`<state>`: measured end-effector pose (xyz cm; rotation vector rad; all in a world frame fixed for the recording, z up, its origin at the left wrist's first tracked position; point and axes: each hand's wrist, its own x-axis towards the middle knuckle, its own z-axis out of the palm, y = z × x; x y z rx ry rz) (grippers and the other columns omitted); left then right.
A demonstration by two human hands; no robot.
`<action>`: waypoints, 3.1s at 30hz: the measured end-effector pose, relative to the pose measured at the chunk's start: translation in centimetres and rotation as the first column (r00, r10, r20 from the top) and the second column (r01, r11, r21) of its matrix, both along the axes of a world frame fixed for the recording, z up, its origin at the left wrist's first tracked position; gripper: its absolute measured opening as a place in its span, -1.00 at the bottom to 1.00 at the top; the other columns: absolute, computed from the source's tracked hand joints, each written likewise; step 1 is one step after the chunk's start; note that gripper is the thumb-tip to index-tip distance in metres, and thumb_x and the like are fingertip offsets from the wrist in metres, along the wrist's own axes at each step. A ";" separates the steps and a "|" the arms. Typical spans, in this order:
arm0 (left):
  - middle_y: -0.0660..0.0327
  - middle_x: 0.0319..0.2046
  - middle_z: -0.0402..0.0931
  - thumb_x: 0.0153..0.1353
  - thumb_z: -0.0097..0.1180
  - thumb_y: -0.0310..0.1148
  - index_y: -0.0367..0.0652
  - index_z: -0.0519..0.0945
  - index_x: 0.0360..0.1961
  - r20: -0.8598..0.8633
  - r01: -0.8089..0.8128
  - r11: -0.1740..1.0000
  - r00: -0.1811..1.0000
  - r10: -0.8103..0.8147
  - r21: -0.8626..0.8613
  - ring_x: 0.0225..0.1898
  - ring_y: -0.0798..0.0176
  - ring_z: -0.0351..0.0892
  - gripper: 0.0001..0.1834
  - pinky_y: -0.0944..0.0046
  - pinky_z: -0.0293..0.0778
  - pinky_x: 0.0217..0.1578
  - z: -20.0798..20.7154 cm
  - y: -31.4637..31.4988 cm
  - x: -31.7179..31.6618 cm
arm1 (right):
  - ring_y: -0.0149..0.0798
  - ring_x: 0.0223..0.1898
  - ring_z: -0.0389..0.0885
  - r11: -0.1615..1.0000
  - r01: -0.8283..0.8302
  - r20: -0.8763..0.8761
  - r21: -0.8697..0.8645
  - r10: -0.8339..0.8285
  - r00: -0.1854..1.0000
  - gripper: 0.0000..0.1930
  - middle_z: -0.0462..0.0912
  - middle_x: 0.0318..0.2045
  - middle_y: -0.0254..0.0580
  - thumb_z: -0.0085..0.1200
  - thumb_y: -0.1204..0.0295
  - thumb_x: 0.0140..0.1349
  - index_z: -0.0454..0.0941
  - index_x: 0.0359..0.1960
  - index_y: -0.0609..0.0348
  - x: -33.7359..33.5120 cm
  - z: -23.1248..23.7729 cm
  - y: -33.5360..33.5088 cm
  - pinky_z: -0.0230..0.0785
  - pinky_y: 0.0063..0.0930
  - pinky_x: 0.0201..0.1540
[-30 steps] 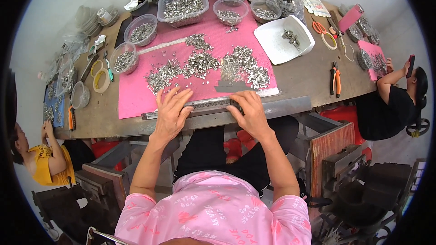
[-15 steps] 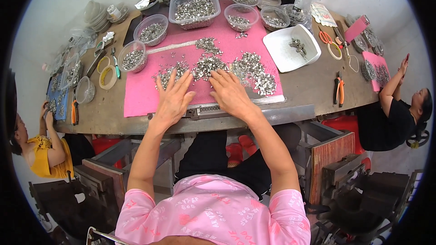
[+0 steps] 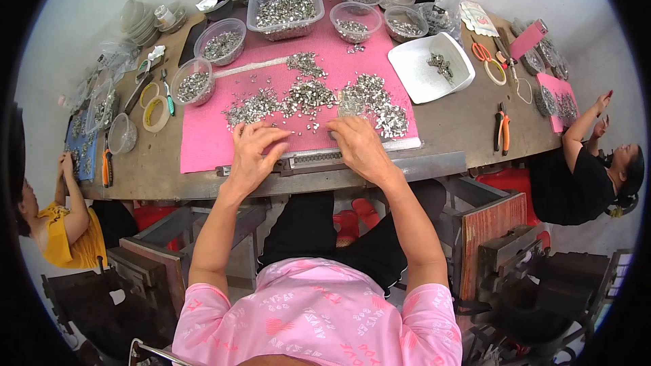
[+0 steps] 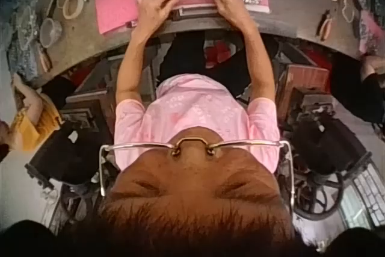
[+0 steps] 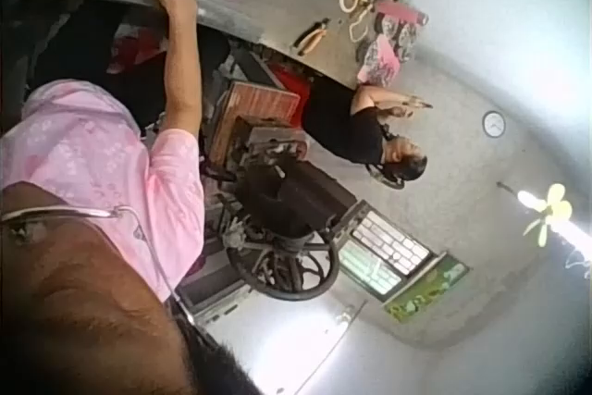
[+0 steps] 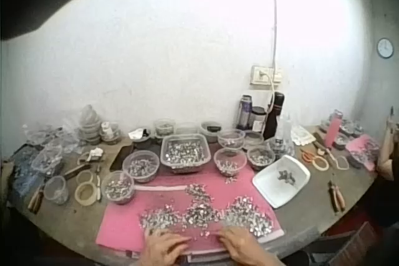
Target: The person assembles small metal components by placing them into a metal guide, then pressing them together with a manual press machine.
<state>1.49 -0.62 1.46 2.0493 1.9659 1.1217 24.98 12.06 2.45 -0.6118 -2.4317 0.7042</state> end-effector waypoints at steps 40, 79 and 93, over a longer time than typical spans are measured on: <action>0.33 -0.42 0.55 0.18 0.34 -0.35 -0.03 0.70 -0.30 -0.191 0.033 0.997 0.981 -0.021 0.063 -0.22 0.20 0.51 -0.92 -0.14 0.12 0.22 -1.1 6.5 -1.6 | -0.01 -0.26 0.55 0.962 0.178 -0.079 0.209 -0.164 0.983 -0.87 0.54 -0.39 -0.11 0.26 0.56 0.14 0.57 -0.30 0.20 -3.9 -2.5 1.2 0.35 -0.15 -0.13; 0.32 -0.41 0.58 0.16 0.39 -0.30 -0.06 0.70 -0.30 -0.174 -0.038 0.998 0.984 0.047 0.055 -0.21 0.20 0.52 -0.86 -0.10 0.14 0.17 -1.4 5.8 0.3 | -0.03 -0.21 0.53 0.928 0.230 -0.013 0.294 -0.236 0.972 -0.90 0.52 -0.35 -0.11 0.24 0.53 0.14 0.57 -0.34 0.18 -4.9 -2.5 0.3 0.33 -0.14 -0.12; 0.29 -0.35 0.59 0.10 0.37 -0.39 -0.09 0.69 -0.29 0.082 0.122 0.992 0.989 -0.121 -0.014 -0.23 0.22 0.53 -0.86 0.06 0.18 0.16 0.1 -0.8 0.8 | -0.03 -0.29 0.56 0.981 -0.003 -0.117 0.193 0.026 0.993 -0.85 0.54 -0.38 -0.12 0.27 0.60 0.11 0.56 -0.30 0.22 -2.9 -0.5 -2.8 0.35 -0.18 -0.14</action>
